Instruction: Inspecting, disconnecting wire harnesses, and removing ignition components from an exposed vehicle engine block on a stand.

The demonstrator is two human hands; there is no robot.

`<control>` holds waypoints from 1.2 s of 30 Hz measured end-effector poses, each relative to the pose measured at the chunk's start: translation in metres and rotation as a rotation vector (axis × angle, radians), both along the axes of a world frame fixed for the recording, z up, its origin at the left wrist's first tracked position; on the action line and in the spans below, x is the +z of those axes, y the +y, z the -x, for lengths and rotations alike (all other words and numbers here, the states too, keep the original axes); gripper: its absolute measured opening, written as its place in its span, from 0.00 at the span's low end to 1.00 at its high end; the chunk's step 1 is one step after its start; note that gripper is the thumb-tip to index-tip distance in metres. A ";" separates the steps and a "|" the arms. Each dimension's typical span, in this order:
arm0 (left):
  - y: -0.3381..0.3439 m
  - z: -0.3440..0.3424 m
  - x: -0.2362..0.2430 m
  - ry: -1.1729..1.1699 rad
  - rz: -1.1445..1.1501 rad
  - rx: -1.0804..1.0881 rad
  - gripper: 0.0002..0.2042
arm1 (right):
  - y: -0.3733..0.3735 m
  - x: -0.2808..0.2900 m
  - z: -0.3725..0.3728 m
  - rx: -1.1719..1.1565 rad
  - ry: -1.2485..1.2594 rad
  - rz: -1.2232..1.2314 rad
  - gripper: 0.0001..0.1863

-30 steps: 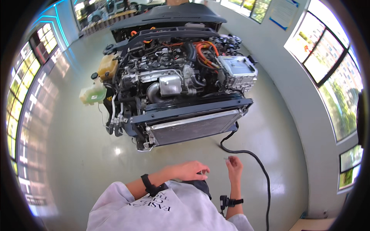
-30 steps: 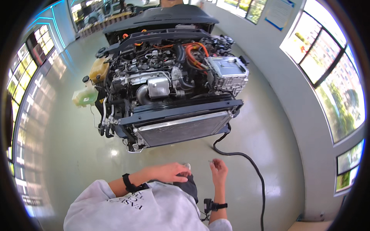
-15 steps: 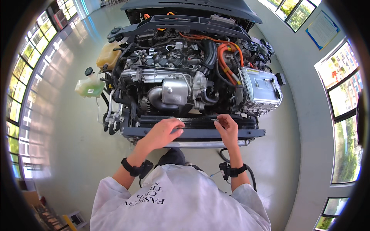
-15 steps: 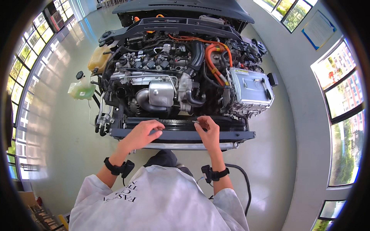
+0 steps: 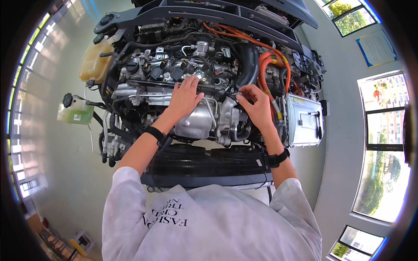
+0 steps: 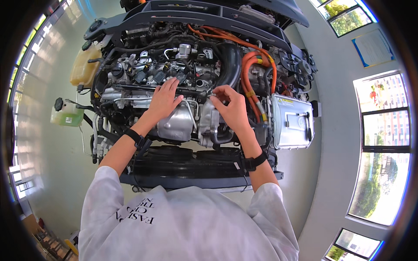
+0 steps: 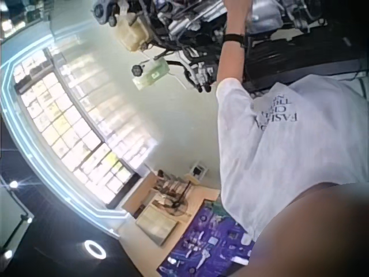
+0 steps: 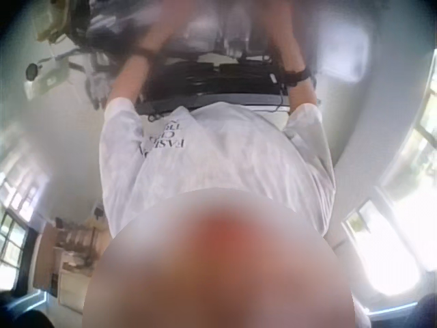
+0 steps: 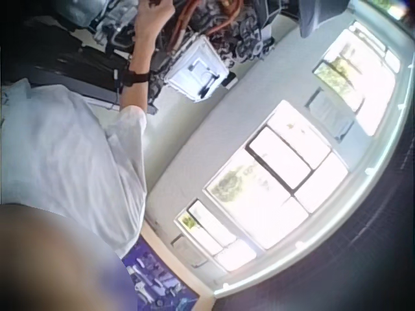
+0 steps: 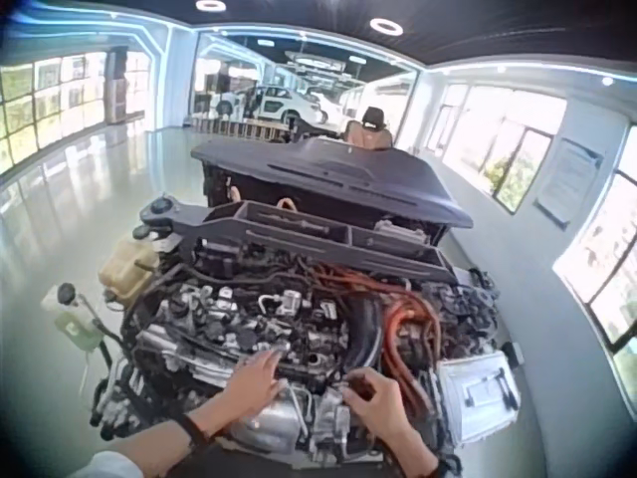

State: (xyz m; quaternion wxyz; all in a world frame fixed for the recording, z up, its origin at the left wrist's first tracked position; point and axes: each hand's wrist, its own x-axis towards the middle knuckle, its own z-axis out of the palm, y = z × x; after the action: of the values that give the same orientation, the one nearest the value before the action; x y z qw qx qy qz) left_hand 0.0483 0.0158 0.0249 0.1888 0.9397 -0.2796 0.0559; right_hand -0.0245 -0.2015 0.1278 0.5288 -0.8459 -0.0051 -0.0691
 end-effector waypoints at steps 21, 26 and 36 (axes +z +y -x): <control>0.000 -0.025 -0.018 0.002 -0.081 -0.096 0.30 | 0.014 -0.061 -0.115 0.267 0.026 0.268 0.09; -0.003 -0.027 -0.018 0.021 -0.064 -0.095 0.30 | 0.010 -0.065 -0.119 0.304 -0.029 0.427 0.09; -0.003 -0.027 -0.025 -0.045 -0.016 -0.083 0.29 | 0.022 -0.070 -0.126 0.424 -0.052 0.608 0.07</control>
State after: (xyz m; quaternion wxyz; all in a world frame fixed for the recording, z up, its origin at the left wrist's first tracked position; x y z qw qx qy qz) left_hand 0.0748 0.0129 0.0004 0.1773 0.9273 -0.3229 0.0669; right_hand 0.1011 -0.1791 0.0583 0.2558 -0.9424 -0.2140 0.0254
